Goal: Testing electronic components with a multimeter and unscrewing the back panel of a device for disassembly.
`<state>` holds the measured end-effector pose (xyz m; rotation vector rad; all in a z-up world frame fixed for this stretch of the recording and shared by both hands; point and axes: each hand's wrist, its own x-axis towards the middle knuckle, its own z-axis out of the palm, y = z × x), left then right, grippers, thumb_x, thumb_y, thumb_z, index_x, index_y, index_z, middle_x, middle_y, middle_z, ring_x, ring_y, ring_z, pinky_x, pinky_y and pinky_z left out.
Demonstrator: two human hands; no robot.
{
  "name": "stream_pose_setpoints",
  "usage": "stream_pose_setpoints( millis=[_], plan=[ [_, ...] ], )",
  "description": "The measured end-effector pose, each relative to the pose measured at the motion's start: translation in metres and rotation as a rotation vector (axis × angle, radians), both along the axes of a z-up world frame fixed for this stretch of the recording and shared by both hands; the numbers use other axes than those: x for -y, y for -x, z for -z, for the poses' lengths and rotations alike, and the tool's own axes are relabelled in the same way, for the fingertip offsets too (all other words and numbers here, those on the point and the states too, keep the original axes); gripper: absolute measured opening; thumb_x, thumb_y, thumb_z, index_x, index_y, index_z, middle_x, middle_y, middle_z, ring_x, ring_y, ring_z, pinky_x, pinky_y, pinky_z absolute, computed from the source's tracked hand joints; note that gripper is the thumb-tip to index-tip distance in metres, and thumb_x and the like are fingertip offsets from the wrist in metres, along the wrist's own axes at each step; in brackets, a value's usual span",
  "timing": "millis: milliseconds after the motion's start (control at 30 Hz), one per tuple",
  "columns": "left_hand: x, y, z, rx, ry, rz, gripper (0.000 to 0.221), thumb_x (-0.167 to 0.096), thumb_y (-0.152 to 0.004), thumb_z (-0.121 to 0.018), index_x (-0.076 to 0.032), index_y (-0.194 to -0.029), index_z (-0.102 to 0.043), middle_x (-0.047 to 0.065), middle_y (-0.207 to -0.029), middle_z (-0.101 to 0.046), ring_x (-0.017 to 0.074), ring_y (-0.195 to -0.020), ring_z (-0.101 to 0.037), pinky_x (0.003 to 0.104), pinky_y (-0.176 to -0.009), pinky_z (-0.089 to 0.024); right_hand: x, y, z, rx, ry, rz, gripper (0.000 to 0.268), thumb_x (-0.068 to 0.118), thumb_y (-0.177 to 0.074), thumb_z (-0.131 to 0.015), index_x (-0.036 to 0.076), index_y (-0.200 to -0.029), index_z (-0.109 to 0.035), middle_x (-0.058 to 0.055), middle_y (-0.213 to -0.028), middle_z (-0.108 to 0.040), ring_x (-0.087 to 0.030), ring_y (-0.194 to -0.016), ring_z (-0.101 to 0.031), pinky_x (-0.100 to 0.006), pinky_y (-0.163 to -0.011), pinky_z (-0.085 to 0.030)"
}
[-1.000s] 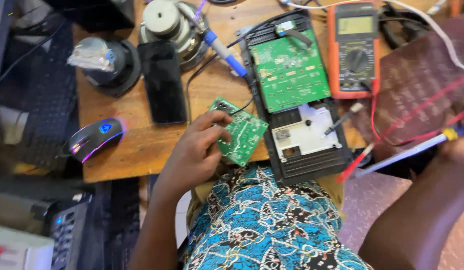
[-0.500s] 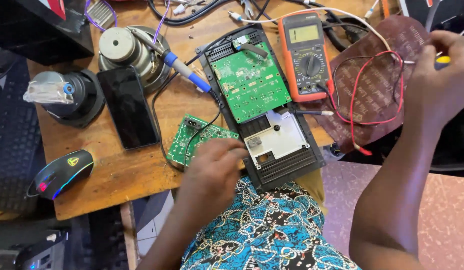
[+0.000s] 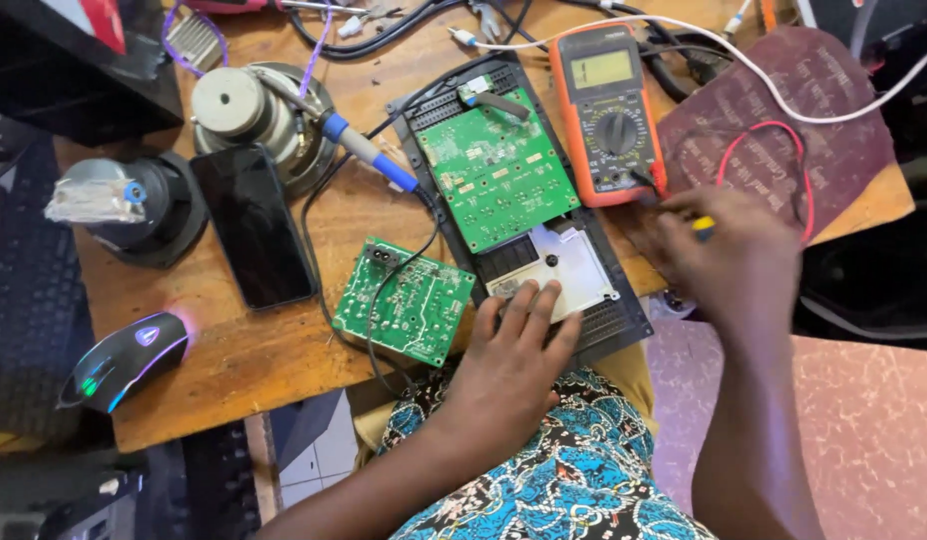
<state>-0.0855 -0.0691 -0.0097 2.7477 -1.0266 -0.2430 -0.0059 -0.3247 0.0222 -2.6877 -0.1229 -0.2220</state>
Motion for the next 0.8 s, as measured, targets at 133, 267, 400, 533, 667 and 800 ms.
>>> stream_pose_setpoints(
  millis=[133,267,400,533,667,800],
  plan=[
    [0.016,-0.002,0.007,0.151,-0.117,0.016,0.105,-0.032,-0.072,-0.079,-0.014,-0.166,-0.034,0.023,-0.165,-0.038,0.0426,-0.152,-0.036,0.057,-0.115,-0.031,0.025,-0.005,0.007,0.296,0.123,0.112,0.031,0.015,-0.112,-0.086,0.005,-0.141,-0.083,-0.010,-0.115,-0.081,-0.030,-0.094,-0.074,-0.044,-0.084,-0.054],
    [0.013,-0.003,-0.018,0.336,0.040,0.149,0.052,-0.008,-0.086,-0.059,0.002,-0.137,-0.064,0.018,-0.120,-0.063,0.0288,-0.100,-0.056,0.039,-0.079,-0.046,0.011,0.014,-0.013,0.162,-0.092,0.148,0.013,0.007,-0.121,-0.079,0.010,-0.133,-0.084,-0.004,-0.103,-0.072,-0.017,-0.089,-0.065,-0.035,-0.087,-0.048],
    [0.001,-0.002,-0.043,0.283,0.252,0.197,0.048,-0.008,-0.084,-0.063,0.004,-0.131,-0.066,0.018,-0.111,-0.062,0.0332,-0.103,-0.055,0.045,-0.082,-0.042,-0.016,0.026,-0.038,-0.147,-0.490,0.267,0.017,0.003,-0.114,-0.068,0.008,-0.125,-0.080,-0.006,-0.082,-0.069,-0.010,-0.068,-0.060,-0.025,-0.062,-0.049],
    [-0.004,-0.001,-0.083,0.394,0.534,0.179,0.025,-0.006,-0.107,-0.052,0.005,-0.118,-0.070,0.018,-0.104,-0.063,0.0339,-0.093,-0.057,0.046,-0.084,-0.042,-0.007,0.024,-0.021,-0.255,-0.657,0.111,0.036,0.004,-0.105,-0.070,0.007,-0.141,-0.071,-0.007,-0.106,-0.071,-0.011,-0.095,-0.062,-0.023,-0.087,-0.050],
    [-0.003,-0.001,-0.104,0.434,0.695,0.172,0.024,-0.003,-0.113,-0.049,0.007,-0.111,-0.070,0.018,-0.105,-0.064,0.0337,-0.091,-0.056,0.046,-0.082,-0.041,-0.021,0.022,-0.002,-0.139,-0.865,-0.139,0.055,0.004,-0.104,-0.063,0.000,-0.158,-0.055,-0.010,-0.124,-0.065,-0.013,-0.107,-0.060,-0.022,-0.090,-0.045],
    [-0.004,0.000,-0.105,0.408,0.719,0.152,0.023,-0.003,-0.112,-0.053,0.009,-0.114,-0.072,0.021,-0.105,-0.065,0.0356,-0.093,-0.057,0.047,-0.082,-0.040,-0.026,0.010,-0.012,-0.166,-0.699,-0.129,0.055,-0.006,-0.085,-0.075,0.007,-0.138,-0.071,-0.009,-0.137,-0.071,-0.014,-0.118,-0.066,-0.023,-0.099,-0.048]
  ],
)
